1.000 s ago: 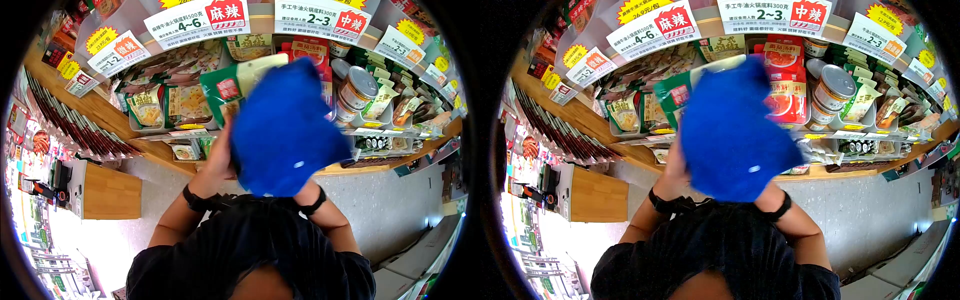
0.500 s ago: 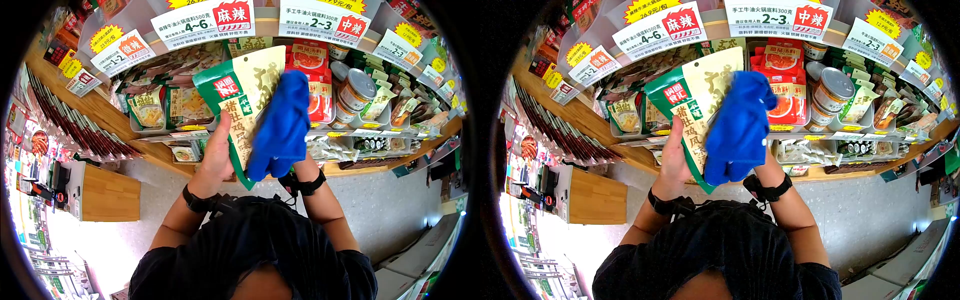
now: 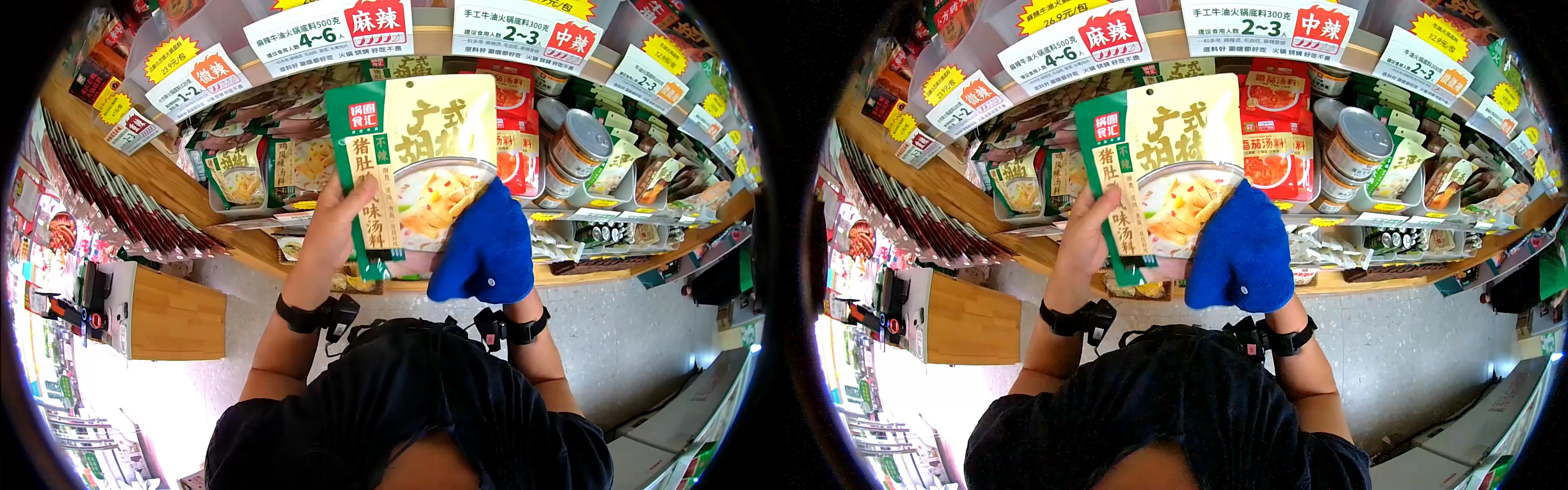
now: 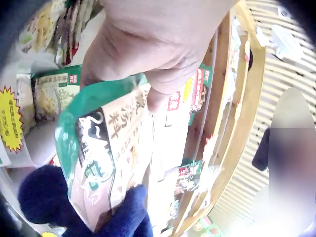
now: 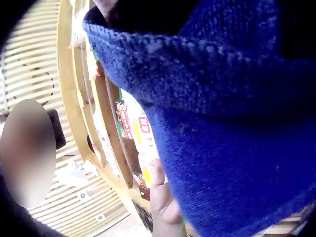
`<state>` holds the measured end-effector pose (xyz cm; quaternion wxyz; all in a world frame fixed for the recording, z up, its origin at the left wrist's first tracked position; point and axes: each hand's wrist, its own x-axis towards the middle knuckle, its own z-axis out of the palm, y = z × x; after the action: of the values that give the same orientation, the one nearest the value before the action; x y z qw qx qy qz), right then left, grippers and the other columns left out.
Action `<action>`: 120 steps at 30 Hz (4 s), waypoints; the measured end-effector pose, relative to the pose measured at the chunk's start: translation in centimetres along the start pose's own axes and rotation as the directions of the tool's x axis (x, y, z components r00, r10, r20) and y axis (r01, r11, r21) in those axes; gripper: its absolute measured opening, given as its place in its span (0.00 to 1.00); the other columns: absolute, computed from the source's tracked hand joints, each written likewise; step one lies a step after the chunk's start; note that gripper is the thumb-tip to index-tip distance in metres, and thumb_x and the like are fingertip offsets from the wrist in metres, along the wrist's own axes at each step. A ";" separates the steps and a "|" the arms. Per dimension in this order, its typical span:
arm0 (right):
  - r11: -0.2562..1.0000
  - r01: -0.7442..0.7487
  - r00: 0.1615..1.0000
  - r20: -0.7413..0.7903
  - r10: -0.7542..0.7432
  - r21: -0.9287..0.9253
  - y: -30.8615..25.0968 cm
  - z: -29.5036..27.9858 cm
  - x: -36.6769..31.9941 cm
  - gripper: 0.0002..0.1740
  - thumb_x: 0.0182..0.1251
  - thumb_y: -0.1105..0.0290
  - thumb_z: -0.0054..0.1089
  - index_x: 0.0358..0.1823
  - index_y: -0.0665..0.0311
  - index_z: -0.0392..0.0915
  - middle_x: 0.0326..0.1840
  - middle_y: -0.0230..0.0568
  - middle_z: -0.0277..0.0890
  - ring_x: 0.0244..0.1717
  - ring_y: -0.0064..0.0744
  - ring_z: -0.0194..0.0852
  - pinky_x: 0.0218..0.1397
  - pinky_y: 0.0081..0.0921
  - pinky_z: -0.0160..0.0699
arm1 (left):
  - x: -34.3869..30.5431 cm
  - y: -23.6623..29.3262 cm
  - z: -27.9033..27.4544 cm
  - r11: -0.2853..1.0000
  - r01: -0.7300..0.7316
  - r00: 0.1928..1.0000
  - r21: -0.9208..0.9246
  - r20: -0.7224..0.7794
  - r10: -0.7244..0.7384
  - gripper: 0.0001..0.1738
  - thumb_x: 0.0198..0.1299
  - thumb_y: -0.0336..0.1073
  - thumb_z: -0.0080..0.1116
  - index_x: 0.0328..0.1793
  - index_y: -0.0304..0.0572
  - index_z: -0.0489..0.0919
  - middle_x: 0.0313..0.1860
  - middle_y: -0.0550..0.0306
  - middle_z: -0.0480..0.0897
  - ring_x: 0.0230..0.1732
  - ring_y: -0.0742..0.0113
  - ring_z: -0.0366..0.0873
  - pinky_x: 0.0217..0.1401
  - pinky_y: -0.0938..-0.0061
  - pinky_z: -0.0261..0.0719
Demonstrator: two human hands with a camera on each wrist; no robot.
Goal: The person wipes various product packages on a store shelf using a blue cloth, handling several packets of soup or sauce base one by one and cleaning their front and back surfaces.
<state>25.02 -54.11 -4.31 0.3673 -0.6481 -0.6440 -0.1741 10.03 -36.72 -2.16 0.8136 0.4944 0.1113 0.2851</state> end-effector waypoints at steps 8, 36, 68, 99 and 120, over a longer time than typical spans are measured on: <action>0.952 -0.077 0.953 0.257 0.158 -0.297 -4.5 -1.9 3.5 0.09 0.33 0.59 0.60 0.17 0.52 0.75 0.20 0.38 0.69 0.22 0.40 0.70 0.23 0.35 0.62 | -1.5 -2.4 3.2 0.739 -0.426 0.899 0.521 0.156 0.408 0.50 0.53 0.41 0.62 0.73 0.37 0.40 0.68 0.43 0.53 0.68 0.56 0.54 0.68 0.68 0.52; 0.686 -0.275 0.939 0.033 0.344 0.673 1.1 8.0 5.3 0.29 0.55 0.70 0.57 0.60 0.65 0.62 0.59 0.53 0.62 0.61 0.46 0.59 0.62 0.34 0.60 | -4.4 -3.0 3.1 0.980 0.160 0.981 -0.117 0.125 -0.145 0.49 0.54 0.75 0.25 0.71 0.44 0.50 0.67 0.50 0.61 0.65 0.59 0.63 0.67 0.64 0.61; 0.980 -0.113 0.988 0.087 0.128 -0.166 -5.0 6.2 0.9 0.18 0.55 0.69 0.51 0.45 0.72 0.69 0.41 0.57 0.68 0.46 0.52 0.66 0.51 0.41 0.64 | 0.5 -3.6 -0.4 0.135 -0.290 0.846 0.948 0.188 0.499 0.30 0.63 0.54 0.40 0.69 0.53 0.58 0.66 0.31 0.55 0.66 0.30 0.49 0.66 0.45 0.47; 0.967 -0.208 0.972 0.138 0.188 0.145 -1.8 6.0 -1.5 0.23 0.53 0.67 0.53 0.53 0.65 0.68 0.50 0.52 0.68 0.52 0.52 0.65 0.55 0.39 0.64 | 10.3 16.1 -19.9 0.980 -0.046 0.853 0.192 -0.503 0.138 0.16 0.61 0.25 0.43 0.55 0.24 0.66 0.49 0.39 0.74 0.51 0.48 0.74 0.53 0.58 0.76; 0.896 -0.444 0.895 -0.034 0.444 0.022 -1.3 6.3 -5.2 0.27 0.53 0.68 0.60 0.55 0.68 0.66 0.50 0.52 0.68 0.54 0.50 0.64 0.59 0.37 0.61 | 21.9 20.3 -31.8 0.054 -0.103 0.719 0.993 0.037 0.694 0.27 0.55 0.32 0.55 0.62 0.37 0.63 0.56 0.46 0.70 0.52 0.55 0.71 0.49 0.66 0.75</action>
<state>21.62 -53.48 -11.77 0.4141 -0.7718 -0.4734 -0.0937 5.93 6.49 2.22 0.1410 0.8112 0.3033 0.4796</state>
